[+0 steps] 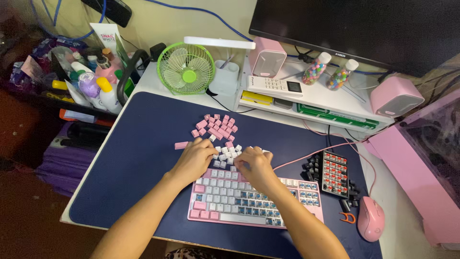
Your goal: The person places pink and white keycaps onto a pink mechanical keyboard. They pick up keycaps from a pile on the desk and press them into the keyboard switches one by one.
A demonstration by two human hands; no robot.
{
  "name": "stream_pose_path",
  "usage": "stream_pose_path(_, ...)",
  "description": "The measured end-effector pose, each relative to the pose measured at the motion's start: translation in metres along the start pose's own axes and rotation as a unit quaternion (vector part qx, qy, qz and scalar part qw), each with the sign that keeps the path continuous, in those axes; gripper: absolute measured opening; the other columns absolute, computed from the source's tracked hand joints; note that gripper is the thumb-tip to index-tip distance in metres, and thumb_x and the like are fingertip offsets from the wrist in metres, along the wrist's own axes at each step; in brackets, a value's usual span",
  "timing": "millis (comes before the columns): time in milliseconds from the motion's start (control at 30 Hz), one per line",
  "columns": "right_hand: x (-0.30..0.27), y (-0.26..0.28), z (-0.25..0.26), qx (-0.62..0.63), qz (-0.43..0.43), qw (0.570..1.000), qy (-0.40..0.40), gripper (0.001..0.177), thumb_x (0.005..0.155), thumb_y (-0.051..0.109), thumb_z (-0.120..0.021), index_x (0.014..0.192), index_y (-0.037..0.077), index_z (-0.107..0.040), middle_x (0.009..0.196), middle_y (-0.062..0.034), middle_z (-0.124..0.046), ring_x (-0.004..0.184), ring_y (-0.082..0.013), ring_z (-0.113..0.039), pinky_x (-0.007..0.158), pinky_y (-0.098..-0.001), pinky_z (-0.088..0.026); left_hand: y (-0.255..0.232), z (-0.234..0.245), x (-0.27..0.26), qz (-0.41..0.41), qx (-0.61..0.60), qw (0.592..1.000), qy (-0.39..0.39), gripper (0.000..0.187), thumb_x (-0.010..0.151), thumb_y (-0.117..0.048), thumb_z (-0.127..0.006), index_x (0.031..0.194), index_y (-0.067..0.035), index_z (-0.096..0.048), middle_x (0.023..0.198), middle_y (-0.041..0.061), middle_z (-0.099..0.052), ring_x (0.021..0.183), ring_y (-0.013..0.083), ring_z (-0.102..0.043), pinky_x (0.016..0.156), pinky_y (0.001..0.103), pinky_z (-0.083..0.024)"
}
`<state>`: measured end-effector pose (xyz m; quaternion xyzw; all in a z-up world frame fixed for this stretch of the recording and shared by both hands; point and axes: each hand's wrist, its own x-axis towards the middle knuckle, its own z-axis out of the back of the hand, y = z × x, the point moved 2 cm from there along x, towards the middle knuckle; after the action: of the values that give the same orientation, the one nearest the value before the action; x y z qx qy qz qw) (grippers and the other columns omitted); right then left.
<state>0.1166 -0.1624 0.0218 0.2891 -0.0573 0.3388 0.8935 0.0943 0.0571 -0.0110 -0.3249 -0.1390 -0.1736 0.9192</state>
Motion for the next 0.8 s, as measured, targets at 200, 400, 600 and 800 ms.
stream_pose_path(200, 0.026, -0.003, -0.028, -0.073, 0.042, 0.996, 0.013, 0.011, 0.075, 0.008, -0.077, 0.085, 0.014, -0.077, 0.086, -0.0024, -0.065, 0.091, -0.0254, -0.059, 0.08, -0.0455, -0.035, 0.002, -0.013, 0.01, -0.001, 0.039, 0.999, 0.034, 0.023, 0.078, 0.001, -0.067, 0.095, -0.008, -0.078, 0.095, 0.005, -0.065, 0.099, 0.0258, -0.057, 0.086, 0.042, -0.043)
stream_pose_path(400, 0.039, -0.013, -0.056, -0.091, 0.057, 0.994, 0.019, 0.009, 0.077, 0.014, -0.079, 0.076, 0.012, -0.071, 0.085, -0.0032, -0.065, 0.092, -0.0263, -0.059, 0.079, -0.0461, -0.035, 0.009, -0.015, 0.009, 0.015, 0.058, 0.997, 0.046, 0.016, 0.08, -0.002, -0.07, 0.092, -0.009, -0.077, 0.095, 0.005, -0.065, 0.099, 0.0264, -0.057, 0.087, 0.043, -0.04)
stream_pose_path(600, 0.044, -0.014, -0.062, -0.065, 0.044, 0.996, 0.039, 0.005, 0.075, 0.011, -0.077, 0.077, 0.012, -0.072, 0.086, -0.0014, -0.068, 0.094, -0.025, -0.06, 0.082, -0.0452, -0.035, 0.01, -0.008, 0.004, 0.034, 0.047, 0.998, 0.033, 0.021, 0.077, -0.009, -0.076, 0.098, -0.007, -0.076, 0.094, 0.006, -0.067, 0.1, 0.027, -0.058, 0.086, 0.045, -0.04)
stream_pose_path(800, 0.044, -0.008, -0.058, -0.074, 0.042, 0.996, 0.039, 0.01, 0.074, 0.01, -0.079, 0.082, 0.012, -0.073, 0.089, -0.0034, -0.068, 0.093, -0.0265, -0.059, 0.083, -0.0457, -0.035, 0.015, -0.007, 0.002, 0.059, 0.047, 0.996, 0.049, 0.023, 0.076, -0.005, -0.074, 0.099, -0.008, -0.076, 0.097, 0.005, -0.068, 0.102, 0.028, -0.058, 0.088, 0.046, -0.041)
